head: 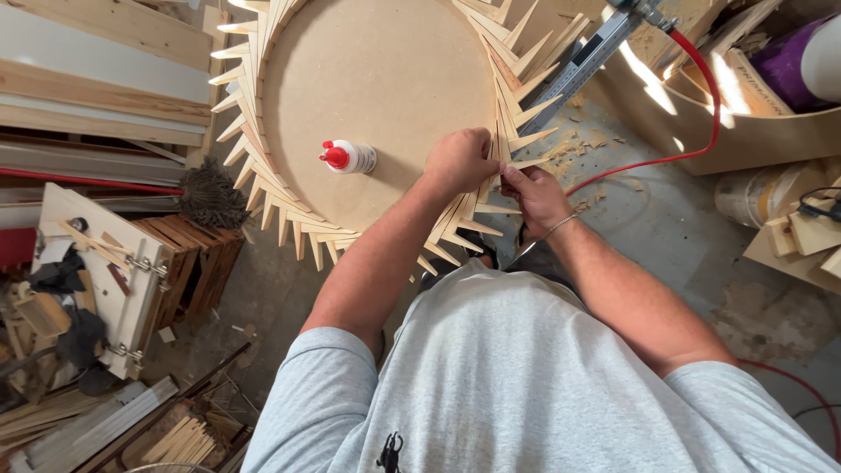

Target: Assemble a decorative wooden frame by gluing and nailing slats to a circular base

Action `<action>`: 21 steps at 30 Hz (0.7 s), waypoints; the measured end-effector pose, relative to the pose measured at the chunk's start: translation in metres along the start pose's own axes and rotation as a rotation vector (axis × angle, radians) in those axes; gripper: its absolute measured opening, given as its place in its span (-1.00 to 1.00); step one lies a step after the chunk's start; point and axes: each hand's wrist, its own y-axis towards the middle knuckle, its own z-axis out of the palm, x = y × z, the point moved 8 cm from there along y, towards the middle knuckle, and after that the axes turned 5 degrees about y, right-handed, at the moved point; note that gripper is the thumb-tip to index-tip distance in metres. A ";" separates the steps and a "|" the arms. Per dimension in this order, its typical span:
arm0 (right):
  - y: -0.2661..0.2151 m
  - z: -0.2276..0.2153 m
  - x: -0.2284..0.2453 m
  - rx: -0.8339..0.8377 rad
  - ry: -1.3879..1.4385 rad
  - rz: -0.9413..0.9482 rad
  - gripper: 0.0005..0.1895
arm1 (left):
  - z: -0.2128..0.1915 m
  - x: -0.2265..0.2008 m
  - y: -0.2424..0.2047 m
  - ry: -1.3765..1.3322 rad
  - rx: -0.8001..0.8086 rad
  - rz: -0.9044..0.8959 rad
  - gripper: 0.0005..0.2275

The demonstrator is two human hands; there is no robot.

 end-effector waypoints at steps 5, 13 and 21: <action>0.012 -0.006 -0.003 0.106 -0.084 -0.025 -0.67 | -0.007 -0.008 -0.004 0.008 0.045 0.005 -0.75; -0.009 0.002 0.018 0.279 -0.041 0.097 -0.33 | 0.013 0.012 0.008 0.007 0.133 0.000 -0.77; 0.000 0.014 0.005 0.177 -0.035 0.063 -0.53 | -0.006 -0.014 -0.011 0.013 0.144 0.010 -0.69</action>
